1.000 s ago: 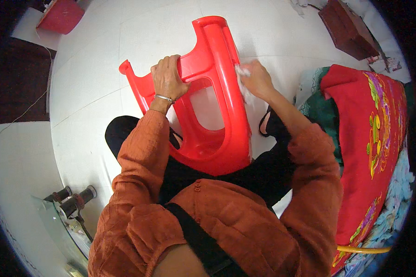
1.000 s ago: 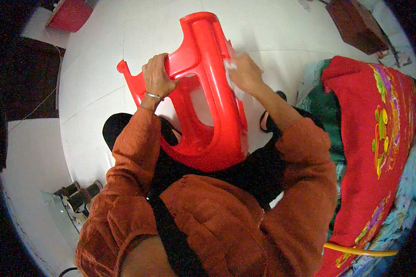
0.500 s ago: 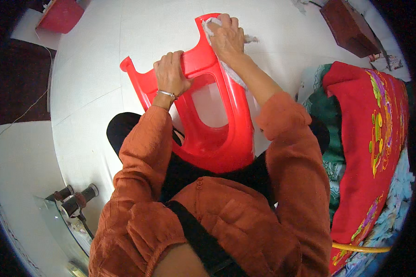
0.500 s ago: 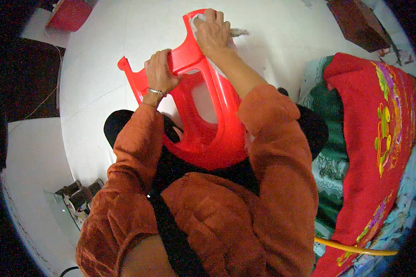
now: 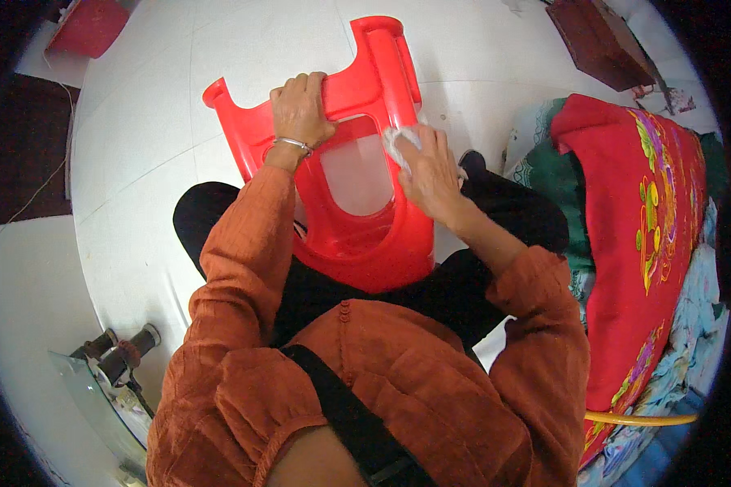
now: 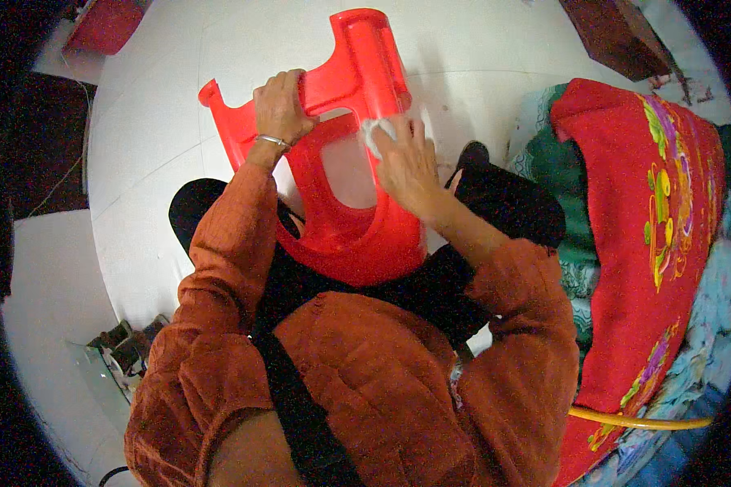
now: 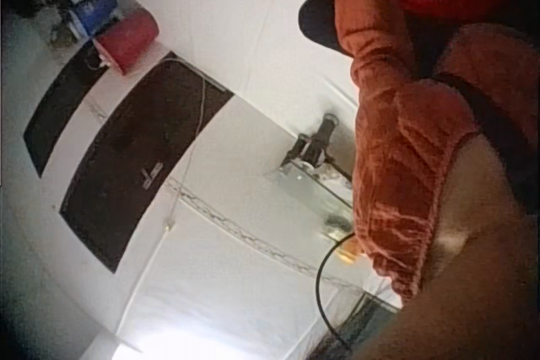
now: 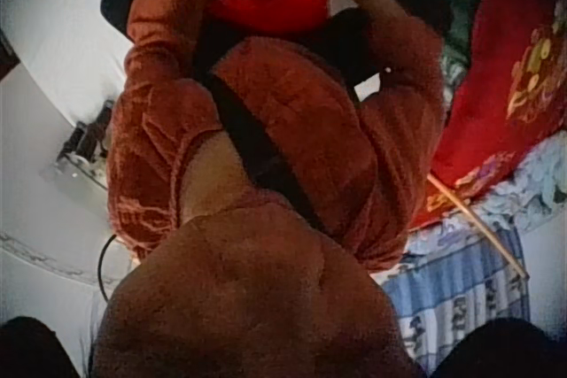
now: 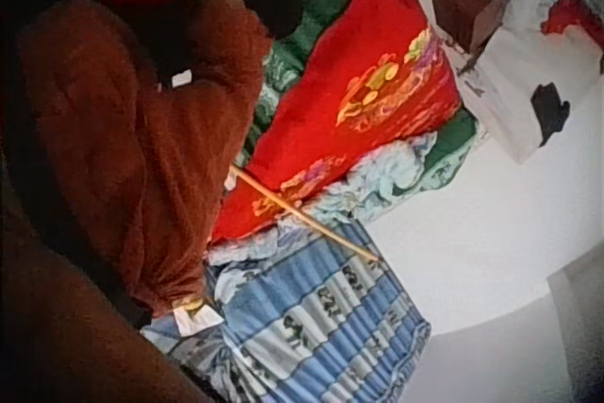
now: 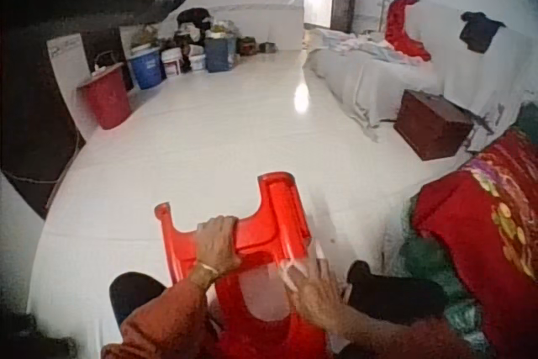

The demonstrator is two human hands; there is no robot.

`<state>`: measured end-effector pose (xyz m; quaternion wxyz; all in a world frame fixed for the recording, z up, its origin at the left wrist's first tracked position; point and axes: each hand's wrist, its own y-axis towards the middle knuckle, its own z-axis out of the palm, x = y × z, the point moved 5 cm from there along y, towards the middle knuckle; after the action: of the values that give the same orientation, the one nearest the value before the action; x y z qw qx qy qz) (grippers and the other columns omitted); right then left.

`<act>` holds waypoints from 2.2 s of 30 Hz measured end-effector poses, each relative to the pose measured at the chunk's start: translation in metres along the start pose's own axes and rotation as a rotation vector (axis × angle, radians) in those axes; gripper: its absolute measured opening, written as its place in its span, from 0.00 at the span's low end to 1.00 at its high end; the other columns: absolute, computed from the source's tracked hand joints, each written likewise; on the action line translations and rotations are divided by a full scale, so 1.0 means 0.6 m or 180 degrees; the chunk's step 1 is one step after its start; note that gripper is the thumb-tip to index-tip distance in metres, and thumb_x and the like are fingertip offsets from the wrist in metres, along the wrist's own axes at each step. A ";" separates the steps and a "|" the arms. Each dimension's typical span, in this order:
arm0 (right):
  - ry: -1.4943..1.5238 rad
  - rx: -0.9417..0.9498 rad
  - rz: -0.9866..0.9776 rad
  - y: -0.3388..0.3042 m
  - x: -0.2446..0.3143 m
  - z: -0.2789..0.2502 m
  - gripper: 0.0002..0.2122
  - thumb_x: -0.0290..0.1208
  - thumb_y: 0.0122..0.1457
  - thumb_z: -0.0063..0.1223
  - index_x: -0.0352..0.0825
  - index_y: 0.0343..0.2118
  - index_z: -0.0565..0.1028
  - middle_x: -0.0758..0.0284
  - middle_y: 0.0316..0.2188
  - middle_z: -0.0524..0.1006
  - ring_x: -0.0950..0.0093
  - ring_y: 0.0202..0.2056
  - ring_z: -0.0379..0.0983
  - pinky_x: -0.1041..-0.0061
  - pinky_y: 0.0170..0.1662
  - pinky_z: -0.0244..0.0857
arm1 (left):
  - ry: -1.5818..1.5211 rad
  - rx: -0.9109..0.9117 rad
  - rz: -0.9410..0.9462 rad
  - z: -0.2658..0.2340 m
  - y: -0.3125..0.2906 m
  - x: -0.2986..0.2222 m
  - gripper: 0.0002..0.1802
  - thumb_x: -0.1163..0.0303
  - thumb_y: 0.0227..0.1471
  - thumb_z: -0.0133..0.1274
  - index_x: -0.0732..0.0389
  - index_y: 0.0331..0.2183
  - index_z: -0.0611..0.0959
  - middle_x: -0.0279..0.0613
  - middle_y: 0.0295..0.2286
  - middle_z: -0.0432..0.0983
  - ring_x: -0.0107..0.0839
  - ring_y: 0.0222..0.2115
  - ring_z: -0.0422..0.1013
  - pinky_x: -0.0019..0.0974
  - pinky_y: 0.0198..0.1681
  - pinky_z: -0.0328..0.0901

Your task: The person sits on the floor and wipes a red plastic stool with a white cloth, cleaning the seat and legs. They then move to a small wooden box on a bed and wipe its surface with the same cloth.

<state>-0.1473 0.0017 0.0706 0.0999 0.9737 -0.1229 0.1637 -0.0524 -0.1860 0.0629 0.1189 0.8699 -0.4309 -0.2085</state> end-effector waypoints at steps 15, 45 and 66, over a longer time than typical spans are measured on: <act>0.1483 0.0915 0.0530 -0.157 0.037 0.010 0.10 0.27 0.45 0.57 0.34 0.33 0.76 0.56 0.39 0.67 0.60 0.39 0.66 0.64 0.43 0.62 | 0.0820 -0.0909 0.0497 -0.045 -0.037 -0.045 0.41 0.65 0.26 0.67 0.57 0.47 0.69 0.48 0.42 0.67 0.44 0.45 0.63 0.47 0.50 0.55; 0.0919 -0.0570 -0.1353 -0.014 0.141 -0.244 0.23 0.36 0.45 0.61 0.41 0.47 0.71 0.60 0.44 0.69 0.61 0.45 0.66 0.63 0.49 0.60 | -0.6248 0.0264 -0.1726 -0.019 -0.134 -0.088 0.20 0.60 0.59 0.38 0.65 0.46 0.69 0.47 0.42 0.71 0.35 0.40 0.70 0.36 0.46 0.66; 0.1135 -0.1951 -0.0014 0.219 0.139 -0.042 0.12 0.32 0.55 0.50 0.38 0.41 0.73 0.57 0.38 0.66 0.58 0.38 0.68 0.62 0.38 0.65 | -0.5599 -0.0250 -0.2911 0.055 -0.248 -0.028 0.17 0.65 0.59 0.38 0.66 0.40 0.76 0.39 0.38 0.74 0.26 0.38 0.69 0.31 0.47 0.61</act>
<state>-0.1140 -0.1342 0.1431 0.4076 0.8549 -0.1449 0.2864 0.0274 -0.0843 -0.0193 -0.3064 0.4835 0.0186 -0.8198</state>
